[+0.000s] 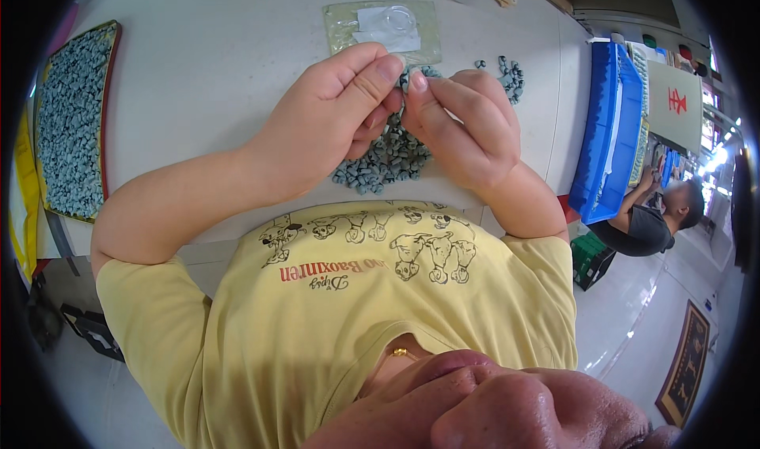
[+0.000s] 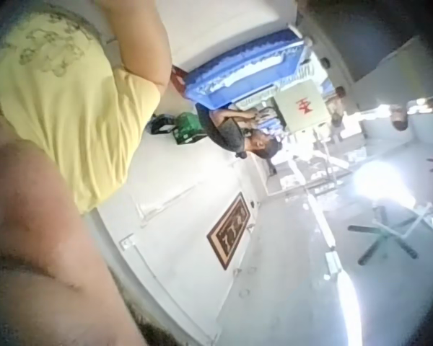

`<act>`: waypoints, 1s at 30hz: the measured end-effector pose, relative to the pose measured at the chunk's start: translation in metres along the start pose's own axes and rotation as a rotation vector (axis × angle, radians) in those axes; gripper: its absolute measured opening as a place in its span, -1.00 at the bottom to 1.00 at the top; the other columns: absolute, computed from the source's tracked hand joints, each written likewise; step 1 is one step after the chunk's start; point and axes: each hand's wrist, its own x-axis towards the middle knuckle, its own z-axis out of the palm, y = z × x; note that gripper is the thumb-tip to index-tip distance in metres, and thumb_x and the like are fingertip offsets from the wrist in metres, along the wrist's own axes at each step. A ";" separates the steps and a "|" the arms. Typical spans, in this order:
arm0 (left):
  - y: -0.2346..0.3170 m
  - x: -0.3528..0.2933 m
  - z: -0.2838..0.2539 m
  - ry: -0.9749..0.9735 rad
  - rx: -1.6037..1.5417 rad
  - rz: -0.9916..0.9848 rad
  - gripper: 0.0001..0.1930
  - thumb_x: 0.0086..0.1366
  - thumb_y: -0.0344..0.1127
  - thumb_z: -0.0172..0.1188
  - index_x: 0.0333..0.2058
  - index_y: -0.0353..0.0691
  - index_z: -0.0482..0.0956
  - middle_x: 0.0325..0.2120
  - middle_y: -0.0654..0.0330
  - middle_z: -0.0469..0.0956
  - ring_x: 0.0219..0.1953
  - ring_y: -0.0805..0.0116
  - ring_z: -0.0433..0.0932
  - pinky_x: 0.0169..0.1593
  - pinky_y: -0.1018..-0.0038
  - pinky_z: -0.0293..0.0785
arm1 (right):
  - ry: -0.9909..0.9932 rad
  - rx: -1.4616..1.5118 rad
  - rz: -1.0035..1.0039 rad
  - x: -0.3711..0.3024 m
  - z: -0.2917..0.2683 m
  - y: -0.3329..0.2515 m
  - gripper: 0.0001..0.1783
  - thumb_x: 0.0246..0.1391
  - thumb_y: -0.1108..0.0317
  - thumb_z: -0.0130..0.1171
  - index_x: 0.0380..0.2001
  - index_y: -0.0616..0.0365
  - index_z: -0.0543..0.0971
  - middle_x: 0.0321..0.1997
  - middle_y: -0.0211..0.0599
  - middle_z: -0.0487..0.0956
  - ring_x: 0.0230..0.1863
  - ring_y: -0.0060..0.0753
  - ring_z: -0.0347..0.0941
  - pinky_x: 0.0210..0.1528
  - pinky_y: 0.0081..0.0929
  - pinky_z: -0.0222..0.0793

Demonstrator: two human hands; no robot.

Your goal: The person attaches small black parts onto small green pieces by hand and places the assembled pieces on the table.

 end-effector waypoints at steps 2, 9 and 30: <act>0.001 -0.002 0.000 -0.001 0.036 0.014 -0.69 0.34 -0.12 -0.13 -0.47 -0.22 0.31 -0.72 0.39 0.17 -0.68 0.63 0.08 -0.60 0.68 0.08 | 0.013 -0.014 -0.027 0.001 -0.001 0.000 -0.72 -0.40 0.71 0.29 -0.47 0.37 0.52 -0.52 -0.27 0.43 -0.60 -0.45 0.31 -0.65 -0.57 0.23; 0.006 -0.003 -0.001 0.071 -0.016 0.011 -0.70 0.34 -0.12 -0.14 -0.44 -0.24 0.34 -0.64 0.39 0.19 -0.65 0.66 0.09 -0.60 0.68 0.08 | -0.010 0.182 0.288 0.003 0.004 0.002 -0.74 -0.30 0.69 0.23 -0.40 0.31 0.55 -0.48 -0.24 0.49 -0.53 -0.40 0.40 -0.54 -0.61 0.32; 0.005 0.013 -0.003 -0.012 0.109 -0.067 -0.74 0.29 -0.16 -0.05 -0.39 -0.27 0.38 -0.63 0.40 0.22 -0.65 0.68 0.08 -0.62 0.71 0.07 | -0.571 -0.069 0.913 -0.015 -0.060 0.054 -0.80 -0.13 0.50 0.18 -0.33 0.20 0.55 -0.40 -0.28 0.53 -0.48 -0.47 0.42 -0.42 -0.60 0.34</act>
